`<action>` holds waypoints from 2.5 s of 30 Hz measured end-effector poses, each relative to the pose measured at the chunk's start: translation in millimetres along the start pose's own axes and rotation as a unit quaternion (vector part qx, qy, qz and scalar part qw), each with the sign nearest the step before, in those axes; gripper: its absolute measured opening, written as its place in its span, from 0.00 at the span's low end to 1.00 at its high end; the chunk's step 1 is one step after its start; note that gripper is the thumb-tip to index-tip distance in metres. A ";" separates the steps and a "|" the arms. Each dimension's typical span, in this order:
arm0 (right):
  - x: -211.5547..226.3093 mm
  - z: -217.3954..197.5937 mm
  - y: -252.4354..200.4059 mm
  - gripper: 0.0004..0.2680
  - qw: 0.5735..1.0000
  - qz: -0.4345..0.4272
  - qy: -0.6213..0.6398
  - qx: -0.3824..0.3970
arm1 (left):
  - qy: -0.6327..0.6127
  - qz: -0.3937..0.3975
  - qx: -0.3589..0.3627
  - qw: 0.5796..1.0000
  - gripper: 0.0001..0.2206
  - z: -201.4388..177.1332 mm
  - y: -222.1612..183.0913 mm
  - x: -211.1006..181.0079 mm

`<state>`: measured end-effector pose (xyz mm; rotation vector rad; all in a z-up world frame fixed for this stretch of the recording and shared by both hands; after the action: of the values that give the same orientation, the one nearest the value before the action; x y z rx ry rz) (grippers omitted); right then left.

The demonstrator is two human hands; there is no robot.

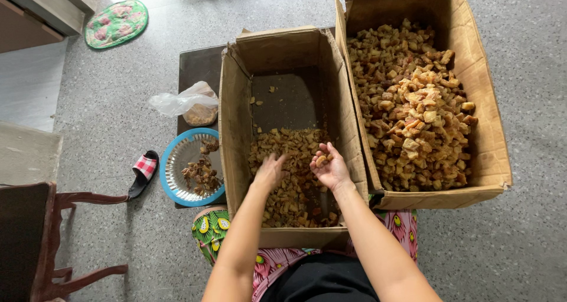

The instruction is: The person sorts cashew nuts by hand from one cardboard box into another while sitting on the floor.

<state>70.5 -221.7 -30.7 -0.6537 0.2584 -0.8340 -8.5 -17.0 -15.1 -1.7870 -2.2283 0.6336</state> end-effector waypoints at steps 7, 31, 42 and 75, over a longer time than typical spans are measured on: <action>8.5 -28.6 15.9 0.15 0.997 0.026 0.003 0.068 | -0.301 -0.054 -0.085 0.948 0.12 13.8 12.5 24.3; 15.8 -30.7 21.8 0.09 0.999 -0.017 0.022 -0.027 | 0.018 0.047 -0.172 0.984 0.18 18.7 22.5 1.7; 11.3 -21.3 6.7 0.10 0.999 -0.005 0.021 -0.030 | -0.023 0.017 -0.090 0.996 0.14 22.5 22.7 -5.2; 2.9 3.2 -16.7 0.13 0.999 -0.031 0.033 0.025 | -0.337 0.014 0.019 0.941 0.18 -32.0 -17.6 -29.6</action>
<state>63.8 -230.6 -17.6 -0.5900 0.2759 -0.9202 -3.3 -42.3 24.1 -1.7615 -2.5540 1.4687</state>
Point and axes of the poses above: each hand's wrist, its own y-axis towards the middle knuckle, its own z-axis out of the palm, x = y × z, the point moved 1 cm from there along y, towards the middle knuckle, and after that the axes turned 14 degrees about y, right-handed, at the moved point
